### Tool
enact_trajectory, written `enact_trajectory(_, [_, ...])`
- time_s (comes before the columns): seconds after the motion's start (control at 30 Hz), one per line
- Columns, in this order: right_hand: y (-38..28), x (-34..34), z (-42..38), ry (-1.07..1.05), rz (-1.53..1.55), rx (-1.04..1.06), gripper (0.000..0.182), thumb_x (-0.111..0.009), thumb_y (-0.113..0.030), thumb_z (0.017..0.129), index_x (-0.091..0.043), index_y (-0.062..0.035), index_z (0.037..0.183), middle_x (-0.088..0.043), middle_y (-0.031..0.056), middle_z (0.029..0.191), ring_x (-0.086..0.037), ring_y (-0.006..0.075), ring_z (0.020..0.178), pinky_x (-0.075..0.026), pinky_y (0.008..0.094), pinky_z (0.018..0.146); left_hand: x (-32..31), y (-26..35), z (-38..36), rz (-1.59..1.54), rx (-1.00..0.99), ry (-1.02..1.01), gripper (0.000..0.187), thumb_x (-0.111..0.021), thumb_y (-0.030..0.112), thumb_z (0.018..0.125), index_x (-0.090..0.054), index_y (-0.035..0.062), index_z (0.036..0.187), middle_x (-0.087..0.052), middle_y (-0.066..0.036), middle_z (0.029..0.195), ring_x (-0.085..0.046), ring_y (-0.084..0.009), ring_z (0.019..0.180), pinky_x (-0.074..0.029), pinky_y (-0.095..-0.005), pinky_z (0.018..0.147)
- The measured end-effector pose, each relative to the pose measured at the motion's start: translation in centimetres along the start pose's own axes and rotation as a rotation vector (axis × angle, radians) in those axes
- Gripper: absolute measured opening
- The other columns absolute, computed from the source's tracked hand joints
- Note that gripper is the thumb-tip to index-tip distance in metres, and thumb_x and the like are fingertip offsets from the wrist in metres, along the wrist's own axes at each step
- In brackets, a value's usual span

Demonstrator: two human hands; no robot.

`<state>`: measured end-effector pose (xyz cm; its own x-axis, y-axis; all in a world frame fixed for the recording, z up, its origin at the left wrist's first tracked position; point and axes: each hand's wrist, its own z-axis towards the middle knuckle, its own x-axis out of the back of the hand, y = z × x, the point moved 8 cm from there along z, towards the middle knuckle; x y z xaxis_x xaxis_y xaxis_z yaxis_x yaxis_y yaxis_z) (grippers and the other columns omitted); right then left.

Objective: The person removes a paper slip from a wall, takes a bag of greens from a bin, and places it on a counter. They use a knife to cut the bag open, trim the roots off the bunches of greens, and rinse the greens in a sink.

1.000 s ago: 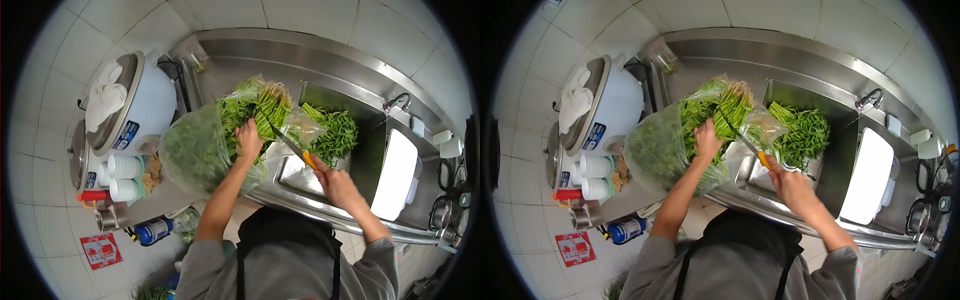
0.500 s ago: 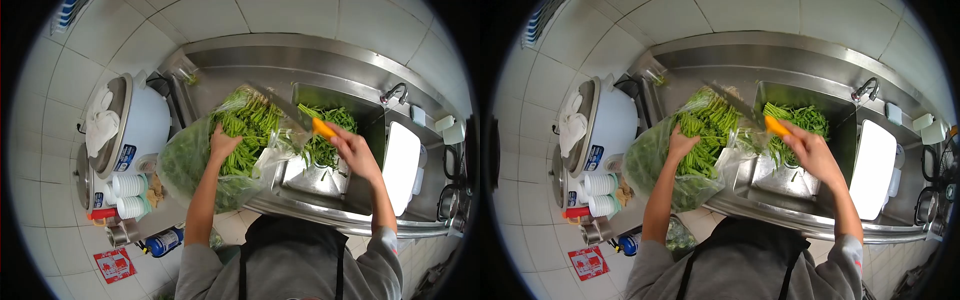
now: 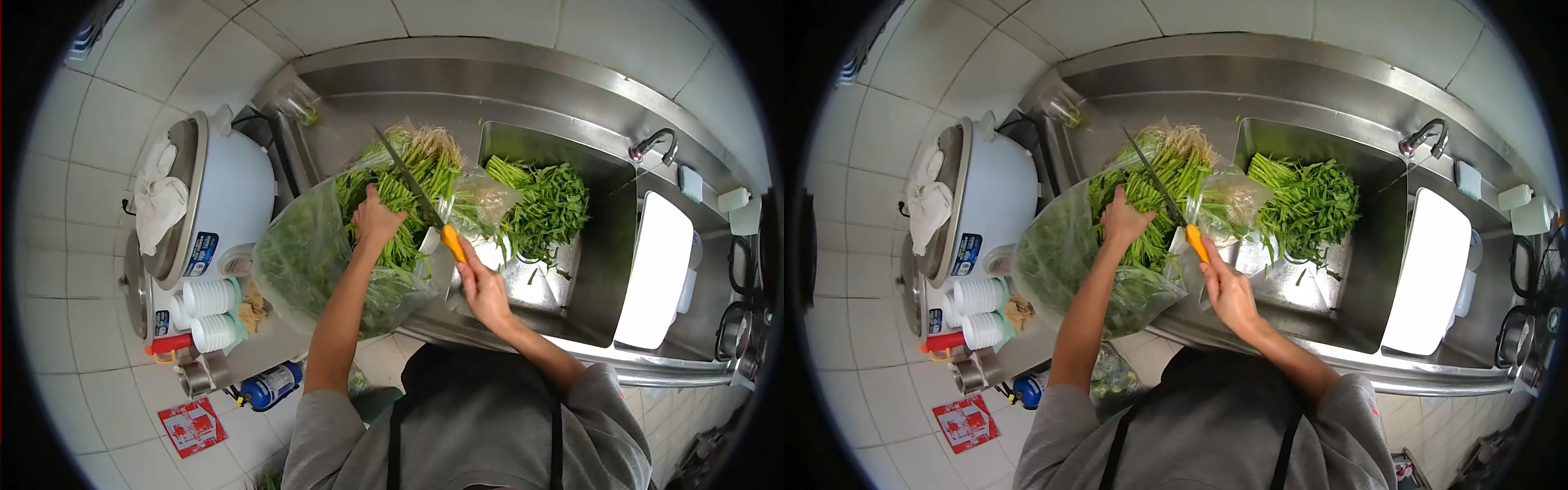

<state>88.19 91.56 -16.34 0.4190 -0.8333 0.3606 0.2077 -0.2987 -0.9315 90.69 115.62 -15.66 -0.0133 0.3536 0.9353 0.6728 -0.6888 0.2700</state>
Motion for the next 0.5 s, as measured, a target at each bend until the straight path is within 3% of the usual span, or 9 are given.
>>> enact_trajectory(0.07, [0.8,-1.9,-0.4,0.035,-0.13,0.097,0.045,-0.049,-0.014,0.089,-0.038,-0.0136,0.132,-0.055,0.0188,0.058,-0.055,0.0301,0.046,-0.044,0.0379,0.048,0.0,0.2,0.0,0.001,0.002,-0.026,0.093,-0.075,0.03,0.061,-0.025,-0.0023,0.133,-0.06,-0.022,0.097,-0.054,-0.0363,0.099,-0.037,-0.0459,0.091])
enact_trajectory(0.17, [1.2,-1.7,-2.2,-0.012,-0.313,0.026,0.045,-0.049,-0.015,0.088,-0.038,-0.0131,0.132,-0.056,0.0218,0.06,-0.055,0.0383,0.053,-0.044,0.044,0.05,0.0,0.6,0.5,0.006,-0.009,-0.062,0.094,-0.074,0.031,0.062,-0.023,-0.0019,0.134,-0.056,-0.024,0.107,-0.051,-0.0367,0.104,-0.036,-0.0455,0.092])
enact_trajectory(0.3, [-0.7,1.1,-3.7,-0.097,-0.309,-0.113,0.042,-0.049,-0.015,0.088,-0.041,-0.0112,0.129,-0.057,0.0236,0.064,-0.056,0.0396,0.056,-0.044,0.0454,0.052,0.3,0.7,0.0,-0.002,-0.031,-0.059,0.094,-0.074,0.031,0.062,-0.023,-0.0023,0.134,-0.054,-0.025,0.11,-0.051,-0.0368,0.105,-0.037,-0.0444,0.092])
enact_trajectory(0.33, [-0.4,1.8,-3.6,-0.011,-0.249,-0.027,0.041,-0.049,-0.02,0.088,-0.043,-0.0143,0.128,-0.055,0.0222,0.055,-0.056,0.0354,0.048,-0.043,0.0463,0.048,0.4,0.5,-0.3,-0.006,-0.04,-0.067,0.095,-0.074,0.031,0.062,-0.022,-0.0026,0.134,-0.054,-0.025,0.11,-0.051,-0.0368,0.105,-0.037,-0.0441,0.092])
enact_trajectory(0.43, [-2.4,5.2,-2.5,0.029,-0.064,-0.012,0.037,-0.05,-0.019,0.088,-0.049,-0.0115,0.124,-0.055,0.0213,0.054,-0.054,0.0306,0.043,-0.044,0.0417,0.047,1.2,-1.2,-0.3,-0.109,-0.004,-0.006,0.095,-0.074,0.03,0.061,-0.023,-0.0044,0.134,-0.057,-0.022,0.108,-0.054,-0.0341,0.102,-0.04,-0.0403,0.091])
enact_trajectory(0.47, [-3.6,6.6,-1.8,0.015,-0.095,-0.097,0.036,-0.052,-0.018,0.087,-0.05,-0.0103,0.123,-0.056,0.02,0.057,-0.051,0.0257,0.039,-0.042,0.0371,0.044,1.3,-1.5,-0.2,-0.187,-0.041,-0.036,0.094,-0.073,0.028,0.06,-0.024,-0.0062,0.133,-0.057,-0.019,0.109,-0.055,-0.0301,0.101,-0.042,-0.0368,0.09])
enact_trajectory(0.5, [-4.3,7.2,-0.1,0.078,-0.128,-0.008,0.037,-0.052,-0.019,0.087,-0.05,-0.0115,0.123,-0.056,0.0186,0.057,-0.05,0.0259,0.039,-0.042,0.0367,0.044,1.3,-1.3,-0.6,-0.214,-0.086,-0.036,0.093,-0.073,0.028,0.059,-0.026,-0.0052,0.132,-0.058,-0.02,0.106,-0.056,-0.032,0.099,-0.042,-0.0379,0.089])
